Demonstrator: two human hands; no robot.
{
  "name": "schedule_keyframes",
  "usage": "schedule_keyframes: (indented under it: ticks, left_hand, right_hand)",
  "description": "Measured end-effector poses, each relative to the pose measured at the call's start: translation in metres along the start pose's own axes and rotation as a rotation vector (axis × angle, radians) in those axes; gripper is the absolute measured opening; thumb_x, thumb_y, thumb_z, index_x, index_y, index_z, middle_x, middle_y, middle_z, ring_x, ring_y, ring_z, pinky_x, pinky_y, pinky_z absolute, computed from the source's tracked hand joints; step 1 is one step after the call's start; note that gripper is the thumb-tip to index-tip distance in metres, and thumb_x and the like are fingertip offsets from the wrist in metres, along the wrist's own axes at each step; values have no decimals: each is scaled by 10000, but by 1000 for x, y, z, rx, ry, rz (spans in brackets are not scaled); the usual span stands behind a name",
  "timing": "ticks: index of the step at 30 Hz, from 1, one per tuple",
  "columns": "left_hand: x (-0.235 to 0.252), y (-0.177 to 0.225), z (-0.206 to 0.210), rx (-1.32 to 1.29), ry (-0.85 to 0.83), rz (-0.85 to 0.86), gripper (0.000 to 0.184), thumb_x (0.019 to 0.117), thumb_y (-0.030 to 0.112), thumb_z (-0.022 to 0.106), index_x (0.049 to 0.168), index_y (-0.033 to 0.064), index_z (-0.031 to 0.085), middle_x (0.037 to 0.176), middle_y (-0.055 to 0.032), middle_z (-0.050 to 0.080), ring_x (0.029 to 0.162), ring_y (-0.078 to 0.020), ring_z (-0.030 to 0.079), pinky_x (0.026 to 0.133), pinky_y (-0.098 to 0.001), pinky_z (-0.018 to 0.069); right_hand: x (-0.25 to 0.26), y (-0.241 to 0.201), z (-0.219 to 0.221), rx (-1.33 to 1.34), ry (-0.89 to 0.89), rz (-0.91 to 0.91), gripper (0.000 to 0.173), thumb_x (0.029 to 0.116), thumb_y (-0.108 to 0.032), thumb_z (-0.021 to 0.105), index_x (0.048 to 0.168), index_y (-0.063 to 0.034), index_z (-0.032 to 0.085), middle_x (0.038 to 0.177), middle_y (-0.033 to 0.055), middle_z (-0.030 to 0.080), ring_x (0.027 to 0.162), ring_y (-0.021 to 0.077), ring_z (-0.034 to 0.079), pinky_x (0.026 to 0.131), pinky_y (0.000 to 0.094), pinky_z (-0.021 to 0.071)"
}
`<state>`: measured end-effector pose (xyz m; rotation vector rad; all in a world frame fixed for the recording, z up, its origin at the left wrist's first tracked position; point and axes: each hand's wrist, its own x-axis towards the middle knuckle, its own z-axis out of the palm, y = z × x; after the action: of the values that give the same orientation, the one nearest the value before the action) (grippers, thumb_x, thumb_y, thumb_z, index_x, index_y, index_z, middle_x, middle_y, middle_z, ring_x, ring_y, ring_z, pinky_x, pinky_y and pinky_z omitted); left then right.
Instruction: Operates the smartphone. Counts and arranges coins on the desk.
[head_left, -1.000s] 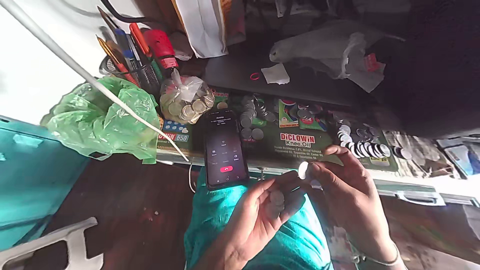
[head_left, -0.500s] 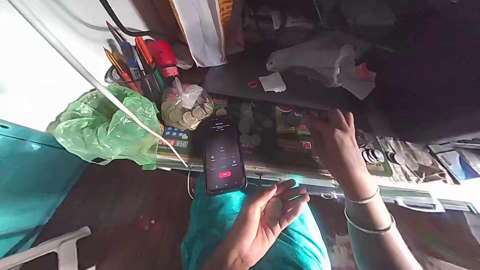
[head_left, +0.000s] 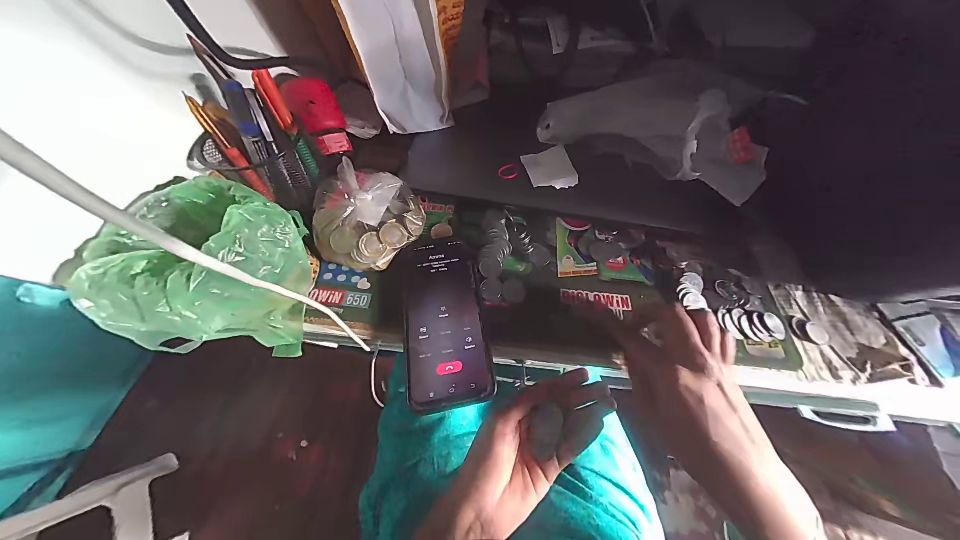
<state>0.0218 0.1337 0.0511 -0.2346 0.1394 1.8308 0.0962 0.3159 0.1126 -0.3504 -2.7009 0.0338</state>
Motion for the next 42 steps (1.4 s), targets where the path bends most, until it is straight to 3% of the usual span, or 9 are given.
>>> schedule_keyframes:
  ticks: [4, 9, 15, 20, 27, 30, 34, 37, 42]
  left_hand:
    - [-1, 1, -2, -9, -3, 16, 431, 1104, 164, 317, 1320, -68, 608, 1276, -241, 671, 1220, -328, 656, 1071, -384, 516]
    - [4, -3, 4, 33, 44, -37, 484, 1117, 198, 241, 1343, -67, 577, 1281, -230, 667, 1212, -302, 662, 1059, -365, 525]
    - [-1, -2, 5, 47, 70, -23, 488, 1113, 192, 223, 1326, -63, 582, 1277, -226, 672, 1209, -304, 664, 1058, -367, 527]
    - [-2, -3, 1, 41, 76, -35, 488, 1116, 202, 230, 1332, -63, 579, 1276, -225, 673, 1209, -305, 664, 1060, -366, 526]
    - [-5, -5, 4, 43, 82, -4, 470, 1117, 194, 259, 1312, -63, 600, 1254, -221, 686, 1191, -298, 676, 1036, -354, 540]
    - [-6, -5, -4, 23, 31, 31, 459, 1112, 188, 284, 1303, -67, 614, 1265, -230, 679, 1206, -312, 665, 1052, -373, 527]
    - [-4, -4, -8, 5, 21, 26, 442, 1110, 185, 309, 1293, -68, 622, 1255, -230, 682, 1206, -314, 665, 1055, -378, 527]
    - [-4, -3, -5, 12, 16, 26, 435, 1108, 173, 312, 1300, -71, 616, 1248, -230, 686, 1200, -313, 669, 1046, -372, 534]
    - [-9, -3, -1, 3, 9, 51, 437, 1103, 164, 304, 1308, -66, 614, 1263, -231, 681, 1209, -310, 665, 1059, -374, 524]
  right_hand:
    - [5, 17, -12, -126, 30, 175, 410, 943, 27, 514, 1238, -130, 750, 1070, 300, 648, 1027, 578, 570, 808, 730, 392]
    - [44, 32, 3, -59, 28, 119, 299, 1017, -241, 581, 1247, -133, 739, 1163, 283, 627, 1085, 544, 559, 858, 716, 400]
    - [73, 33, 18, 12, 67, -17, 198, 1004, -108, 570, 956, -31, 747, 979, 191, 658, 992, 425, 591, 795, 575, 418]
    - [62, 31, 20, 93, 112, 88, 262, 1020, -215, 572, 1122, -77, 770, 1124, 203, 664, 1077, 429, 580, 886, 590, 449]
    - [41, 5, 13, 27, -57, -108, 312, 953, -73, 596, 1193, -177, 766, 1177, 257, 644, 1040, 518, 595, 806, 673, 438]
    - [13, -4, 3, 67, -57, -168, 386, 973, -417, 604, 1199, -141, 754, 1107, 180, 682, 970, 415, 612, 768, 568, 427]
    - [-8, -4, 9, 262, 112, -234, 174, 1007, -222, 642, 1008, -114, 778, 909, 58, 705, 878, 206, 612, 786, 345, 446]
    - [-8, -8, 2, 717, 117, 6, 160, 987, -174, 654, 968, -68, 773, 948, 6, 692, 886, -16, 631, 798, 115, 528]
    - [0, -10, -5, 1501, -43, 340, 234, 1052, -168, 544, 992, -80, 752, 943, -21, 694, 680, 9, 599, 591, 154, 522]
